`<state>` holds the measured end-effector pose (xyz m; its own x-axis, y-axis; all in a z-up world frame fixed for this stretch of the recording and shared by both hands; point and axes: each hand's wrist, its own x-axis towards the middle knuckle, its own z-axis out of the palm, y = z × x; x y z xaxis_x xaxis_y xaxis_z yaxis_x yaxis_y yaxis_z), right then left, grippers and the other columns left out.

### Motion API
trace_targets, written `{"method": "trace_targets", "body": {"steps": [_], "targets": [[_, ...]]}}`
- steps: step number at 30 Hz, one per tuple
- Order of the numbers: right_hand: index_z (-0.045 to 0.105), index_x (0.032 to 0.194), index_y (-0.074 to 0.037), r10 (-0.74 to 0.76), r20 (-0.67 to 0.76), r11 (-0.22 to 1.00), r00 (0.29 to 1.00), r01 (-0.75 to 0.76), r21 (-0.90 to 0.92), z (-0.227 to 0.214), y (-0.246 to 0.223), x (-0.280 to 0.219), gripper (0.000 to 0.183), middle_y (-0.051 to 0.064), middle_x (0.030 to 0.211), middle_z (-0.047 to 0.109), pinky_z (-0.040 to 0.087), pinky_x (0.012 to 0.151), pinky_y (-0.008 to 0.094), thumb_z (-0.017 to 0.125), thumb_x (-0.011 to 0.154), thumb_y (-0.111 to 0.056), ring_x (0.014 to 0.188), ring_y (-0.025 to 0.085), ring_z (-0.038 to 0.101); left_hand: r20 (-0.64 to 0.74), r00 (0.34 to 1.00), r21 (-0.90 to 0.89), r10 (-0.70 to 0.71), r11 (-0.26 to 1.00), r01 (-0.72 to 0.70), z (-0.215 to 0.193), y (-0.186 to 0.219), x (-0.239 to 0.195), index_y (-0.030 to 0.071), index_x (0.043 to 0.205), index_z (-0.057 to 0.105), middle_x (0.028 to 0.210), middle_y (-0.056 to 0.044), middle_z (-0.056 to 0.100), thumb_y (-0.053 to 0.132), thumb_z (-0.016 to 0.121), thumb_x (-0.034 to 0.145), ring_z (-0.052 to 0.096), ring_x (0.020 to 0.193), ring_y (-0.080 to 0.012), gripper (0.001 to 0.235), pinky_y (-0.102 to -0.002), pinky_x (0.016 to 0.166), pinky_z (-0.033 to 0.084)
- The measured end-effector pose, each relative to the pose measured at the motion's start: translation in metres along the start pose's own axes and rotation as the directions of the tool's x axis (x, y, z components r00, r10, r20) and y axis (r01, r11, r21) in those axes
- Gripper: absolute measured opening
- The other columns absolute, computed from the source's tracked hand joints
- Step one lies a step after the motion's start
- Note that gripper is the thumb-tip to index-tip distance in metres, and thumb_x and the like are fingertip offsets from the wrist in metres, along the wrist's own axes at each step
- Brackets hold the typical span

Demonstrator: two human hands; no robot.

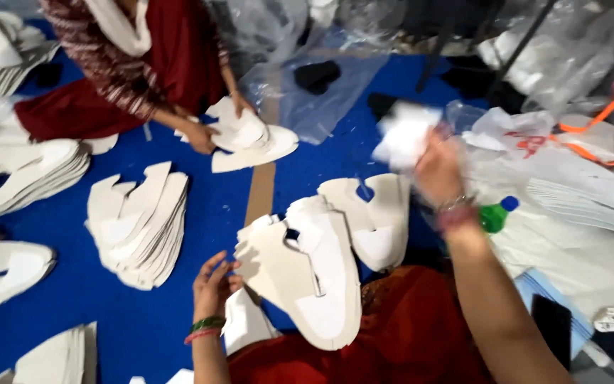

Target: Sorting and stacking white shoe upper patterns on a factory floor.

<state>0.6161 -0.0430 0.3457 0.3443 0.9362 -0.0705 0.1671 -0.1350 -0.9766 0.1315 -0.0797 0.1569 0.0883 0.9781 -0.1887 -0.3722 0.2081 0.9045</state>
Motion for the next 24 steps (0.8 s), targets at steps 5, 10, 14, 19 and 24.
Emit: {"method": "trace_targets", "body": {"steps": [5,10,14,19,24], "targets": [[0.062,0.112,-0.008,-0.486,-0.388,0.208,0.783,0.535,0.819,-0.095,-0.091,0.070,0.003,0.005,0.097,0.066,0.051,0.074,0.029,0.060,0.110,-0.008,0.085,0.015,0.058,-0.214,0.976,-0.001,-0.047,0.999,0.048,0.019,0.013,-0.004,0.002,0.132,0.058,0.107,-0.019,0.072,0.012,0.064,0.096,0.068,0.074,-0.0191,0.038,-0.033,0.065,0.058],[0.054,0.112,-0.013,-0.530,0.119,0.827,0.840,0.481,0.293,0.022,-0.065,-0.033,0.013,-0.001,0.108,0.055,0.058,0.064,0.031,0.049,0.101,-0.009,0.087,0.012,0.066,-0.051,0.999,0.144,0.000,0.989,0.007,0.004,-0.024,0.004,-0.001,0.126,0.062,0.115,-0.015,0.075,-0.001,0.059,0.089,0.073,0.091,-0.0217,0.037,-0.035,0.079,0.059],[0.057,0.134,-0.005,-0.186,0.619,0.772,0.763,-0.276,0.572,0.103,0.086,-0.086,0.033,0.005,0.108,0.068,0.059,0.073,0.037,0.062,0.101,-0.012,0.091,0.017,0.069,0.404,0.900,0.332,-0.163,0.943,0.022,0.039,-0.031,-0.021,0.002,0.133,0.065,0.126,-0.012,0.074,-0.007,0.064,0.083,0.071,0.112,-0.0261,0.051,-0.036,0.092,0.055],[0.062,0.132,-0.003,0.113,0.790,0.694,0.602,-0.617,0.371,0.159,0.196,-0.169,0.033,0.005,0.112,0.072,0.059,0.083,0.029,0.063,0.099,-0.007,0.098,0.014,0.071,0.549,0.819,0.222,-0.164,0.974,0.047,0.087,-0.002,-0.068,0.012,0.143,0.054,0.135,-0.007,0.068,-0.004,0.070,0.076,0.064,0.122,-0.0219,0.070,-0.034,0.102,0.054],[0.060,0.139,0.000,-0.087,0.896,0.226,0.436,-0.867,0.444,0.158,0.247,-0.199,0.033,0.004,0.107,0.070,0.050,0.059,0.024,0.064,0.108,-0.010,0.072,0.011,0.061,0.587,0.797,0.160,-0.141,0.986,0.056,0.067,-0.039,-0.049,-0.001,0.135,0.063,0.123,-0.011,0.072,0.001,0.078,0.081,0.068,0.111,-0.0214,0.056,-0.037,0.098,0.057]]}}
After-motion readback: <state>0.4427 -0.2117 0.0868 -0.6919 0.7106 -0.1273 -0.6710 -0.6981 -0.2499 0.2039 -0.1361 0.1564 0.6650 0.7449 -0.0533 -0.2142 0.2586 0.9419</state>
